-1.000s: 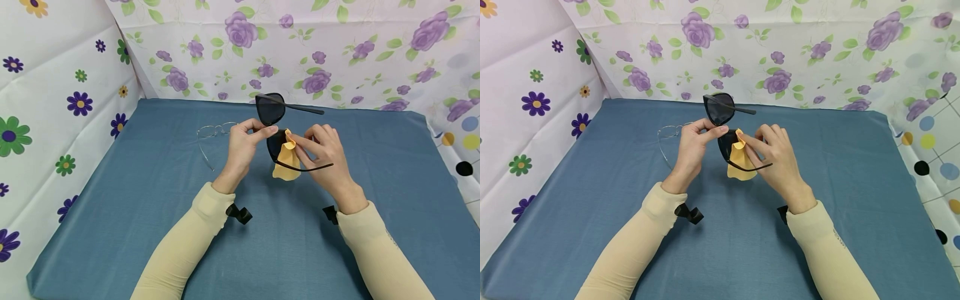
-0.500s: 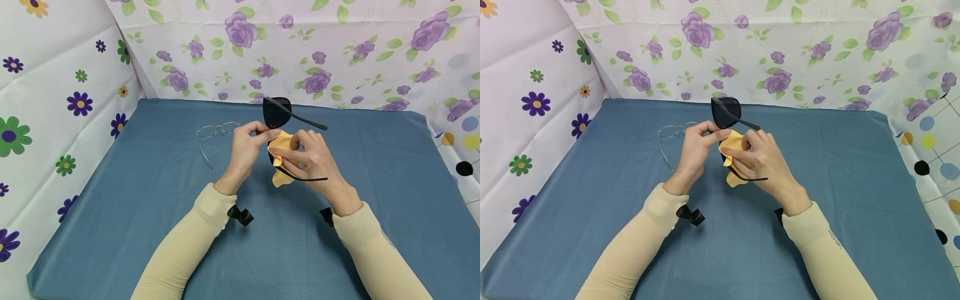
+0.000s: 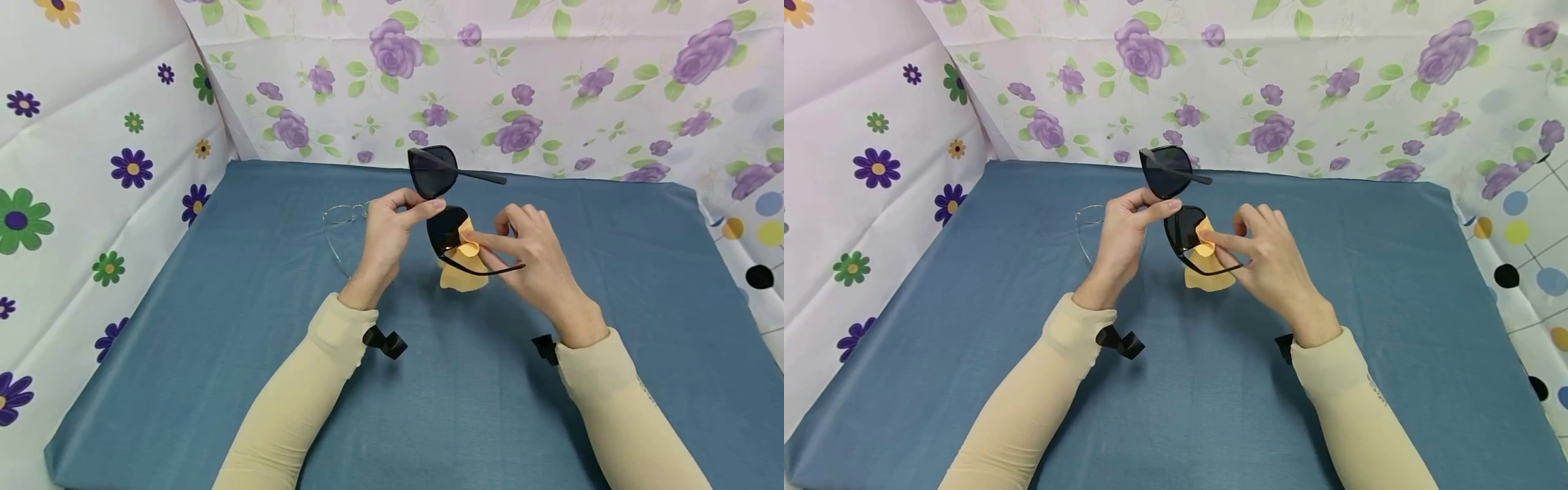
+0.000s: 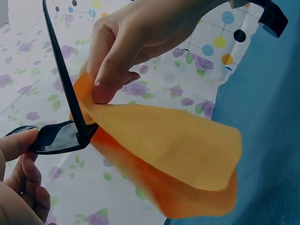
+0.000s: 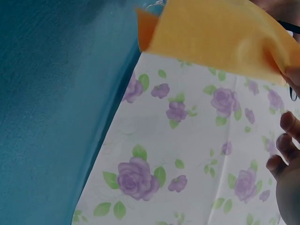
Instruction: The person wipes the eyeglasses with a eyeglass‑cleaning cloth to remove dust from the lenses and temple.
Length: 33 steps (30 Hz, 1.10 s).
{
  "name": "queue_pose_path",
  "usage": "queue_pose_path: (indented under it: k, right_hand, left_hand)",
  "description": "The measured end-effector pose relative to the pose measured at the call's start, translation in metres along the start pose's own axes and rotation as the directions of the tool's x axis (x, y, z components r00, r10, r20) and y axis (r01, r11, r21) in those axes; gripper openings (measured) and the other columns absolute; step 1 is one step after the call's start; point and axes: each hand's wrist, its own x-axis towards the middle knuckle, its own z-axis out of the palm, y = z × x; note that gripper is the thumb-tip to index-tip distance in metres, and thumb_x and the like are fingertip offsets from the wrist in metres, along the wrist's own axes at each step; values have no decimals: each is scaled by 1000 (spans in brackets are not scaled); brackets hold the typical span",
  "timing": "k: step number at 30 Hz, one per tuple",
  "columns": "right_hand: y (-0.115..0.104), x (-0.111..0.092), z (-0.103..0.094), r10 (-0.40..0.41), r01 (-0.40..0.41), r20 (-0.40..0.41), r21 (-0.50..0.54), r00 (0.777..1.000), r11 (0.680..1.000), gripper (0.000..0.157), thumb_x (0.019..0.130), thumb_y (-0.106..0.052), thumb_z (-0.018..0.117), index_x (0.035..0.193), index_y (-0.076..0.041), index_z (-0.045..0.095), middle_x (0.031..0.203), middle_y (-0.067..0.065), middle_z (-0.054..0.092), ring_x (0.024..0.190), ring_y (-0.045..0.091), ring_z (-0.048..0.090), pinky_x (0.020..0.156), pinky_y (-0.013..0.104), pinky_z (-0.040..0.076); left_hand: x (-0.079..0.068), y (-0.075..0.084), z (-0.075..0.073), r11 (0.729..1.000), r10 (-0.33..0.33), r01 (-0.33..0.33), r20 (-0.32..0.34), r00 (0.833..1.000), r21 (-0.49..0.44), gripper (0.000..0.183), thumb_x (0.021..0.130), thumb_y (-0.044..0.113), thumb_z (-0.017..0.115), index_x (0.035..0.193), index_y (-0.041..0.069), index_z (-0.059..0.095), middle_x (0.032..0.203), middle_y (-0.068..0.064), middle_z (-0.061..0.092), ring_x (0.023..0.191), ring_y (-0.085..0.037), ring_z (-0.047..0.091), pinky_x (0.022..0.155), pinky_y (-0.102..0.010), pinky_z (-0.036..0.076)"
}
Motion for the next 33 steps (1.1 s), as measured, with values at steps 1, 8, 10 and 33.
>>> queue_pose_path:
  k: [1,8,10,33]
  right_hand:
    - [1,0,0,1,-1,-13,-4,1000,1000,43,83,7,83,118,-17,82,85,8,45,73,24,33,75,42,22]
    - [3,1,5,-24,20,-76,-53,997,998,27,96,-7,76,121,-15,80,83,11,44,69,26,32,70,42,21]
    - [3,1,6,-27,21,-95,-59,995,998,21,103,-18,69,120,-14,80,82,11,44,68,26,32,69,42,21]
    - [6,-1,-3,-31,30,15,41,999,999,29,95,-5,73,122,-14,80,85,10,46,72,22,34,75,42,25]
  left_hand:
    - [0,0,1,1000,-3,3,1,1000,4,21,92,16,81,73,12,71,80,-1,66,99,-21,59,86,-35,40]
    - [-4,-1,9,999,-32,30,60,998,22,22,92,16,81,73,12,71,79,0,65,95,-20,58,86,-34,44]
    - [-5,-1,11,999,-27,25,74,997,27,21,92,15,81,73,12,72,81,-1,67,94,-21,59,86,-34,46]
    - [-1,-1,0,995,-80,73,123,989,66,22,92,21,81,73,15,71,87,-2,68,100,-21,59,90,-38,42]
